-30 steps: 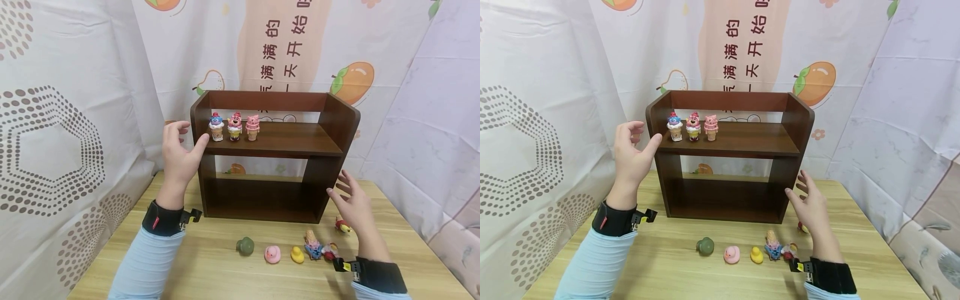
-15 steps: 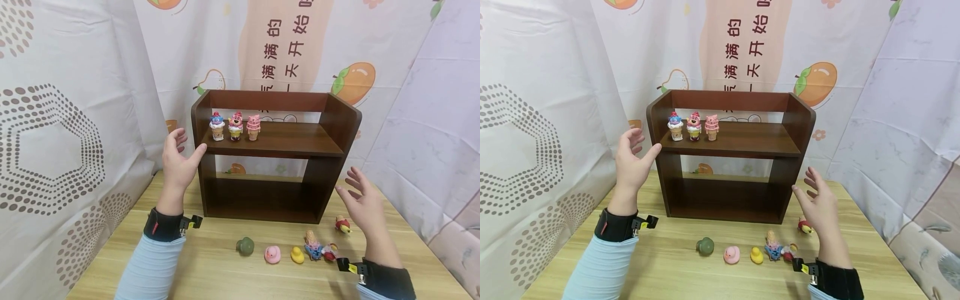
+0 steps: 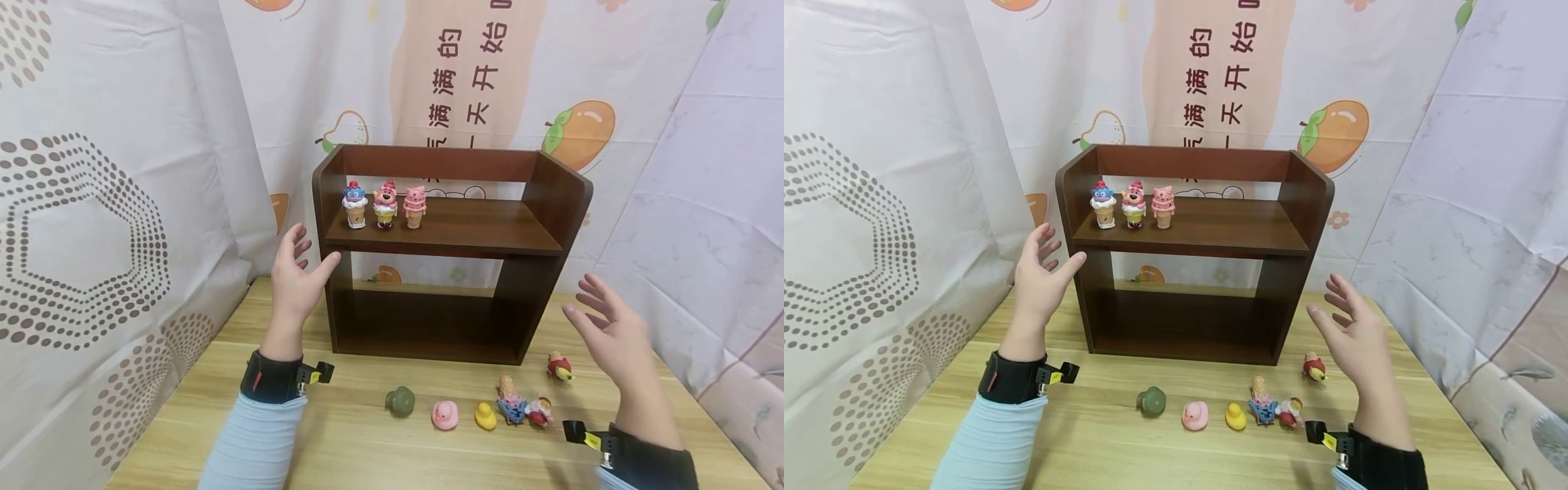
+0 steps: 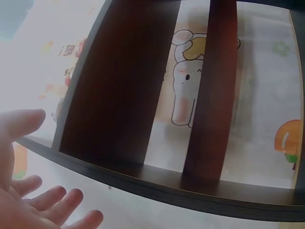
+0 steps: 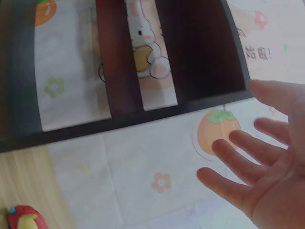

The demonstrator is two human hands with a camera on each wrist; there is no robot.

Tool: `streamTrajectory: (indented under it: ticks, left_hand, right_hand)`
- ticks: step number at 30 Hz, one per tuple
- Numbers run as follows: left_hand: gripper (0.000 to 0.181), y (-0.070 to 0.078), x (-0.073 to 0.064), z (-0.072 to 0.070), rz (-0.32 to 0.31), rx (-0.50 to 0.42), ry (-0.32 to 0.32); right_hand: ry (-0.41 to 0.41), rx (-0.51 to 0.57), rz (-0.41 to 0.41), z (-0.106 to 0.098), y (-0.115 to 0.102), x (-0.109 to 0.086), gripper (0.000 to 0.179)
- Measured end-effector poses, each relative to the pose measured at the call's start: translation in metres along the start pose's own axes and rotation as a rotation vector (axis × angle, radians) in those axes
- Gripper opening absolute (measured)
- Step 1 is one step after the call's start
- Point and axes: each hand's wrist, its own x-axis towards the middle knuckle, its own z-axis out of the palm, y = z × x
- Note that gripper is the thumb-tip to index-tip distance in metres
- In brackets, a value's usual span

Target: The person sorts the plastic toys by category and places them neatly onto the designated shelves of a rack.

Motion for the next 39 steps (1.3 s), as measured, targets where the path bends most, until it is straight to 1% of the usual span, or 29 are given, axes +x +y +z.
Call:
streamTrajectory:
  ticks: [7,13,19,22,25,28,34,39]
  left_hand:
    - [0.076,-0.009,-0.005,0.002,-0.033,-0.007,-0.026]
    - [0.077,-0.019,-0.008,0.004,-0.065,0.004,-0.028]
    - [0.076,-0.026,-0.011,0.005,-0.092,0.001,-0.032]
    - [0.076,-0.029,-0.012,0.006,-0.106,-0.003,-0.048]
    - [0.077,-0.033,-0.014,0.007,-0.126,-0.012,-0.065]
    - [0.077,-0.036,-0.016,0.007,-0.142,-0.016,-0.075]
    - [0.073,-0.040,-0.018,0.009,-0.166,-0.019,-0.095]
    - [0.070,-0.041,-0.019,0.011,-0.183,-0.028,-0.105]
  right_hand:
    - [-0.096,0.035,-0.027,-0.016,0.009,-0.002,0.070]
    - [-0.121,0.046,-0.015,-0.023,0.014,-0.003,0.069]
    - [-0.143,0.011,0.059,-0.030,0.019,-0.003,0.069]
    - [-0.170,-0.017,0.112,-0.032,0.025,-0.003,0.071]
    - [-0.208,-0.042,0.152,-0.033,0.032,-0.003,0.073]
    - [-0.229,-0.062,0.184,-0.032,0.039,-0.003,0.075]
    - [-0.247,-0.104,0.218,-0.030,0.048,-0.003,0.077]
    - [-0.271,-0.101,0.218,-0.029,0.052,-0.003,0.078]
